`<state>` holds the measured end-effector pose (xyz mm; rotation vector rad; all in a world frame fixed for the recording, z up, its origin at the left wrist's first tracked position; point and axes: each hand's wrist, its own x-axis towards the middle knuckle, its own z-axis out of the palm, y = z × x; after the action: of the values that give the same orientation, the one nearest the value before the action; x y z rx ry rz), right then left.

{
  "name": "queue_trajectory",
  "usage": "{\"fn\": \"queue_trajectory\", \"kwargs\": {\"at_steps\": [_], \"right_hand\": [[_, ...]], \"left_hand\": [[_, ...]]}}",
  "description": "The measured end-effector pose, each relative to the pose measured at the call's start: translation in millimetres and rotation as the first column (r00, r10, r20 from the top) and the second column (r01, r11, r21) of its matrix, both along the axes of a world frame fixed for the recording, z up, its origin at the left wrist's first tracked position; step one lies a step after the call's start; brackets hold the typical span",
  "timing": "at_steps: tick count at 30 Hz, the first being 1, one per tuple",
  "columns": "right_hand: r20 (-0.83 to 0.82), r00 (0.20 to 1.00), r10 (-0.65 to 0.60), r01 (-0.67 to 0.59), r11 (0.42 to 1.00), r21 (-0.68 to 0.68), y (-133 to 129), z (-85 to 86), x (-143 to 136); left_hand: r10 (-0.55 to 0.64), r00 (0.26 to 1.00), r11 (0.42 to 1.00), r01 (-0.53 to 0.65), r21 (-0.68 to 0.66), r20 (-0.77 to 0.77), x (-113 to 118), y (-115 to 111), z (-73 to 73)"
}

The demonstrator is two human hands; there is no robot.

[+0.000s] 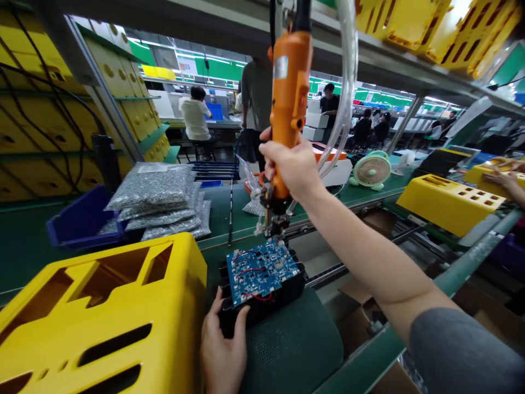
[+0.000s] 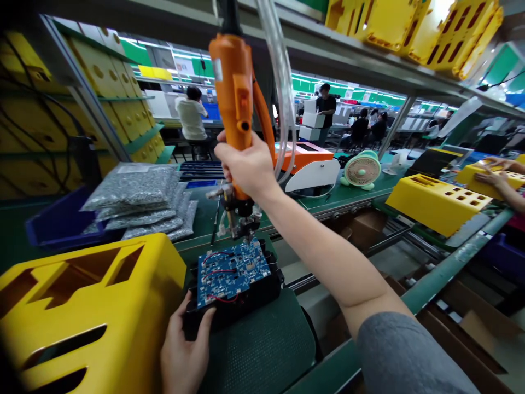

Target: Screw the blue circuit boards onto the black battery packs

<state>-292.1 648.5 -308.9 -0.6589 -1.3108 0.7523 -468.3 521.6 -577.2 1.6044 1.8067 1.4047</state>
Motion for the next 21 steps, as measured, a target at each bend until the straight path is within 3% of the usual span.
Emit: {"fn": "queue_trajectory", "kwargs": {"at_steps": [3,5,13,21], "right_hand": [[0.02,0.995,-0.1,0.099,0.993,0.068,13.4,20.4,10.8],[0.02,0.988,-0.151,0.149,0.986,0.081,22.3,24.5,14.9],[-0.016,0.994,-0.108,0.108,0.994,0.011,33.8,-12.0,12.6],[-0.032,0.996,-0.078,0.078,0.997,0.014,33.0,-23.9,14.4]], "left_hand": [[-0.006,1.0,1.0,0.005,0.008,0.013,0.7,-0.5,0.8],[-0.003,1.0,1.0,0.003,0.004,0.015,1.1,-0.8,1.3],[-0.007,1.0,1.0,0.007,-0.011,0.027,0.7,-0.2,-1.1],[0.004,1.0,1.0,-0.003,-0.025,0.027,2.4,-1.2,4.1]]}}
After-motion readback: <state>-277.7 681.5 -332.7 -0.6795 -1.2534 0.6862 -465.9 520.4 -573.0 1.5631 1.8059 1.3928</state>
